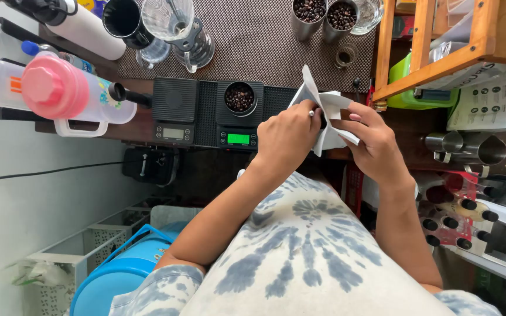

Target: Measuring coffee beans from a bag into a container on a digital scale using a spoon.

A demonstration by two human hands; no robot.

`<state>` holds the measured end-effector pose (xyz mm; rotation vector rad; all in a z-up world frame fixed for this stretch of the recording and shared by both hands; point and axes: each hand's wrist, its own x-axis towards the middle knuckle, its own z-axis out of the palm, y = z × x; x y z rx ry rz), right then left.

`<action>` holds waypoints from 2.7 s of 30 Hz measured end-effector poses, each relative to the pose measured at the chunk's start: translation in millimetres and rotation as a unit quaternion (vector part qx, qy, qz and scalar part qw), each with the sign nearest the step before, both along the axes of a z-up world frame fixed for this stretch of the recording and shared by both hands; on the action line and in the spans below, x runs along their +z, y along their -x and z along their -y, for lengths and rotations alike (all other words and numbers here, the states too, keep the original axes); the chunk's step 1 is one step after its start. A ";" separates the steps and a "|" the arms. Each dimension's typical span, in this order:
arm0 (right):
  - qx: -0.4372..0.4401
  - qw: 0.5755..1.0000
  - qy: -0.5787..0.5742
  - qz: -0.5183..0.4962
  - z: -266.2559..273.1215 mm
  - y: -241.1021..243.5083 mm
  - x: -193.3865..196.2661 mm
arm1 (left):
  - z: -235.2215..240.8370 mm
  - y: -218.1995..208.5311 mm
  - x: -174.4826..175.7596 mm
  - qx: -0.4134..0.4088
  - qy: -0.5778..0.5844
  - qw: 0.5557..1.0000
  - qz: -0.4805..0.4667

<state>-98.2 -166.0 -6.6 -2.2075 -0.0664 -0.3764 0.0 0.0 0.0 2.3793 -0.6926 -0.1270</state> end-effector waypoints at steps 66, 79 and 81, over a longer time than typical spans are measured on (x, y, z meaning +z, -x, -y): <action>-0.034 0.997 -0.002 0.066 -11.3 -22.4 -26.2 | -140.3 -37.6 1.0 0.054 0.396 0.885 -0.240; -0.062 0.995 -0.048 0.054 8.3 -11.4 -48.0 | -176.8 -52.0 -21.9 0.115 0.474 0.786 -0.380; -0.074 0.994 -0.054 0.052 10.6 -9.6 -51.0 | -185.3 -54.5 -32.3 0.133 0.506 0.746 -0.413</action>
